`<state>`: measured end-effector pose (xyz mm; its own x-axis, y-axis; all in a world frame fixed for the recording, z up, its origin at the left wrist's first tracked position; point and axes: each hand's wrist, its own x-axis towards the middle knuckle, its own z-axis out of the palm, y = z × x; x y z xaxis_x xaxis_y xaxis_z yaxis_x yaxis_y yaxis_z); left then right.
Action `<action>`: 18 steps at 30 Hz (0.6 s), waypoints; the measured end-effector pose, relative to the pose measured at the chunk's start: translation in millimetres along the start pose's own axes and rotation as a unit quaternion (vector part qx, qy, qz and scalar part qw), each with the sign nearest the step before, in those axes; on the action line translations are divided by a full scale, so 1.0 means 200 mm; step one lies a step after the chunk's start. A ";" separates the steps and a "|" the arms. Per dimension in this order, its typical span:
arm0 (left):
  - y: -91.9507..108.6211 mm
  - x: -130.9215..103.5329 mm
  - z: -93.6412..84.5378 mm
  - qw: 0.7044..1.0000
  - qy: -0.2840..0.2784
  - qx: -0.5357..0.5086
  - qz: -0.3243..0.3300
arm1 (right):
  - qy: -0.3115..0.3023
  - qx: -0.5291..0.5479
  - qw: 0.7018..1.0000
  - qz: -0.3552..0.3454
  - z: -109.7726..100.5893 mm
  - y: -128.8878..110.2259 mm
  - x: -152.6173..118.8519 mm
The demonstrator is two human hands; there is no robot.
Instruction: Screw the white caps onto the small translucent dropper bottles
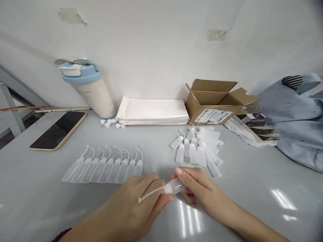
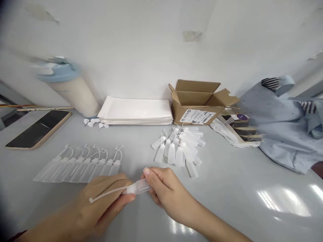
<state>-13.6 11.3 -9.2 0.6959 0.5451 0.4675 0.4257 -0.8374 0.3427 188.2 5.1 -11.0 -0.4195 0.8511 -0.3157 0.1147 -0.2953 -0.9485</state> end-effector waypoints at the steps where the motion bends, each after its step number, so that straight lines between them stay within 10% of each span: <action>1: 0.00 0.00 0.00 1.000 0.004 0.017 0.010 | -0.007 0.008 1.000 0.008 0.00 0.00 0.00; 6: -0.02 0.02 0.00 0.999 0.007 0.030 0.030 | -0.007 -0.006 1.000 -0.005 -0.01 -0.02 0.01; 11: -0.12 0.03 -0.02 0.998 -0.013 0.014 -0.060 | 0.131 -0.174 0.966 -0.140 -0.03 -0.06 -0.02; 18: -0.40 0.01 -0.11 0.963 0.052 0.129 -0.232 | 0.369 -0.472 0.718 -0.354 -0.17 -0.01 0.05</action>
<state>-58.8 80.2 -17.5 0.3397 0.8529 0.3964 0.8163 -0.4767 0.3262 214.9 30.1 -13.4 -0.1211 0.7442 0.6569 0.8139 0.4533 -0.3634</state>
